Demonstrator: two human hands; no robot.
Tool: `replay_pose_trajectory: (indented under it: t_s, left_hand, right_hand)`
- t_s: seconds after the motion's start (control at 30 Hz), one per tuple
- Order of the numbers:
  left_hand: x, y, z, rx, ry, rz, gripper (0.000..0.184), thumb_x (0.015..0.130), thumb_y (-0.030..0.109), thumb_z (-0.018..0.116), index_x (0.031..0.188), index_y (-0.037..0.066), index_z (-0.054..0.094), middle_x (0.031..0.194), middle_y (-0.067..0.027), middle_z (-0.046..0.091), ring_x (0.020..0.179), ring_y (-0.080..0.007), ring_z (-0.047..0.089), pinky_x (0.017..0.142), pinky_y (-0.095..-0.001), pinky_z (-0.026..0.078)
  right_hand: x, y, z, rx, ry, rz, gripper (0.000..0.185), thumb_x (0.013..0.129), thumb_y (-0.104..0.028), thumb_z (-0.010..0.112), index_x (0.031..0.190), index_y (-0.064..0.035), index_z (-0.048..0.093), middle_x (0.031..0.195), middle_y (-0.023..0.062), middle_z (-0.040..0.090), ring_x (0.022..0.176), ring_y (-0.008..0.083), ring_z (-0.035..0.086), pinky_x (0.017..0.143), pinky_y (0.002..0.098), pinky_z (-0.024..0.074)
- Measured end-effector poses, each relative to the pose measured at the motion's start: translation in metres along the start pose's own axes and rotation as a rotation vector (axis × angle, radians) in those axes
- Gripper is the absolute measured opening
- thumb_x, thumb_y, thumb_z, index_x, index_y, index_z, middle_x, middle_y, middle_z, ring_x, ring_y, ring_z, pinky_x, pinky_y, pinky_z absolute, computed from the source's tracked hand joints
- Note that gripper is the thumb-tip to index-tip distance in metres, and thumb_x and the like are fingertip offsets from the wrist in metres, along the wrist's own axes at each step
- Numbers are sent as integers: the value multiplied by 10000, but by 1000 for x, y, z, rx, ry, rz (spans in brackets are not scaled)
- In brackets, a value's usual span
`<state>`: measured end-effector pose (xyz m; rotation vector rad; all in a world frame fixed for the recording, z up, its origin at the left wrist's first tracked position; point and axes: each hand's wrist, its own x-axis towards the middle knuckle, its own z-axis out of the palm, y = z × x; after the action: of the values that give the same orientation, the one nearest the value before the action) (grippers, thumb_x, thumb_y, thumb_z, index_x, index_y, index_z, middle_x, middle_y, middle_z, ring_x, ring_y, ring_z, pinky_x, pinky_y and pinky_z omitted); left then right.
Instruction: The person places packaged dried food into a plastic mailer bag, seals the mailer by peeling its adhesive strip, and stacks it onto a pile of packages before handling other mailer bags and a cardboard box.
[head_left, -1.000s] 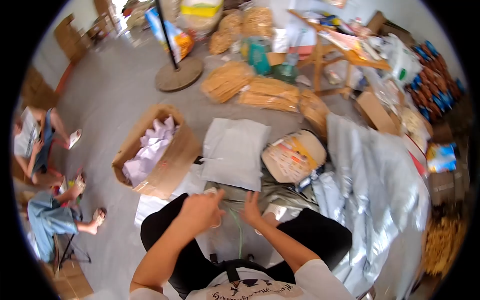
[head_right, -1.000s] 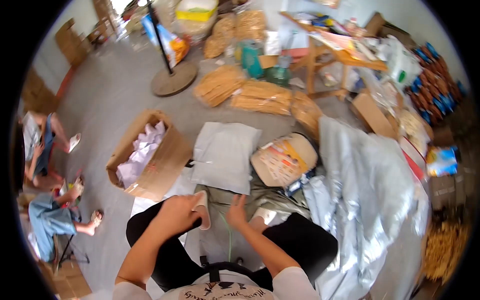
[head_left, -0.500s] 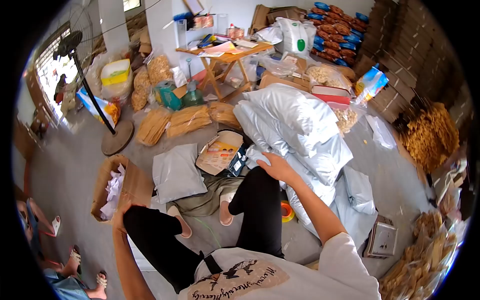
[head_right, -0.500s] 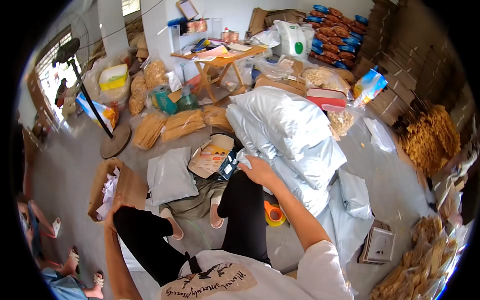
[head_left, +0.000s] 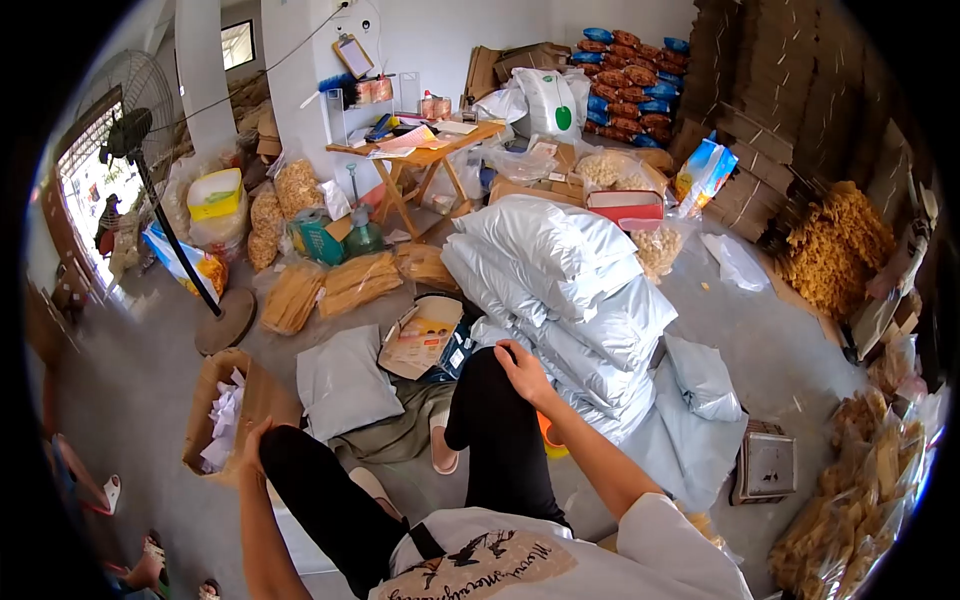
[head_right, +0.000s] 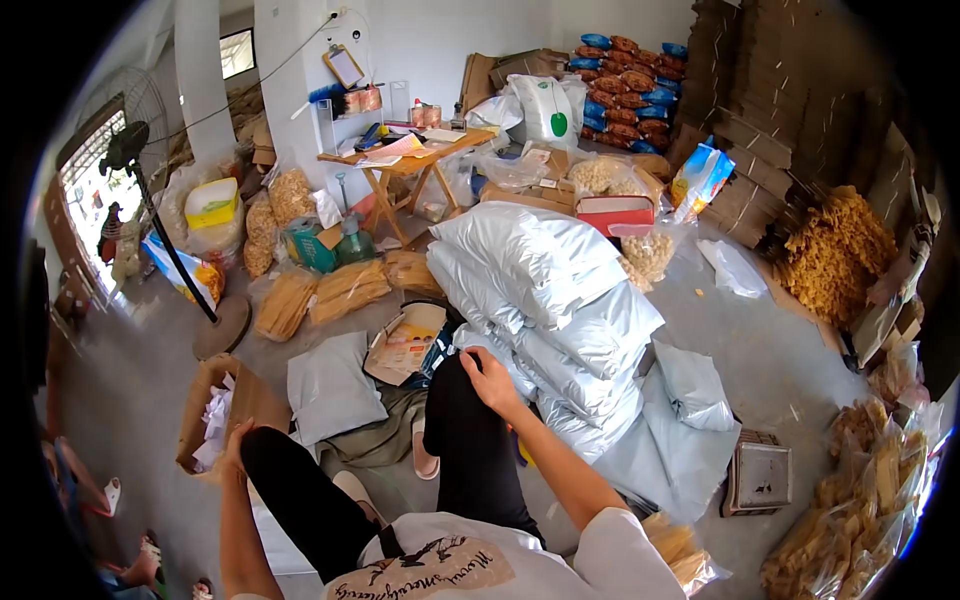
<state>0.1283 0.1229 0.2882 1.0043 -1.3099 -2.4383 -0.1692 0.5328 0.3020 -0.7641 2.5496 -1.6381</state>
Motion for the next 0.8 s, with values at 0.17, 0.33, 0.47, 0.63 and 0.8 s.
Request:
replay_pose_trajectory:
  t_s: [0.17, 0.33, 0.47, 0.63, 0.8]
  left_hand:
    - [-8, 7, 10, 48, -17, 38, 374, 829, 329, 509, 828, -26, 626, 751, -115, 637, 647, -219, 609, 640, -303, 504]
    - [10, -2, -17, -25, 75, 28, 375, 832, 328, 506, 827, -29, 625, 753, -114, 637, 651, -218, 609, 649, -305, 502]
    - [5, -7, -32, 40, 50, 49, 326, 813, 294, 527, 838, -16, 628, 761, -118, 634, 644, -220, 602, 658, -304, 487]
    - [-11, 1, -14, 777, 282, 418, 250, 781, 220, 552, 841, -9, 629, 782, -144, 629, 659, -248, 600, 663, -328, 470]
    - [-68, 13, 91, 1189, 342, 684, 178, 747, 124, 583, 876, 8, 623, 822, -168, 620, 689, -302, 596, 670, -354, 463]
  right_hand:
    - [22, 19, -59, 357, 421, 19, 400, 867, -277, 494, 1145, 6, 443, 1013, 128, 534, 895, 208, 536, 725, 297, 454]
    - [90, 19, -145, 493, 533, 311, 650, 815, -368, 522, 1251, 60, 302, 1039, 156, 451, 952, 236, 470, 688, 352, 497]
    - [144, 10, -157, 751, 413, 625, 809, 681, -488, 661, 1241, -2, 336, 1142, 189, 412, 983, 301, 458, 811, 489, 422]
    - [174, 43, -125, 881, 252, 605, 586, 636, -299, 752, 1104, -51, 501, 1049, 118, 554, 960, 269, 535, 800, 433, 450]
    - [178, 77, -147, 919, 132, 579, 336, 730, -168, 656, 1022, -35, 558, 957, 103, 606, 863, 223, 589, 778, 344, 489]
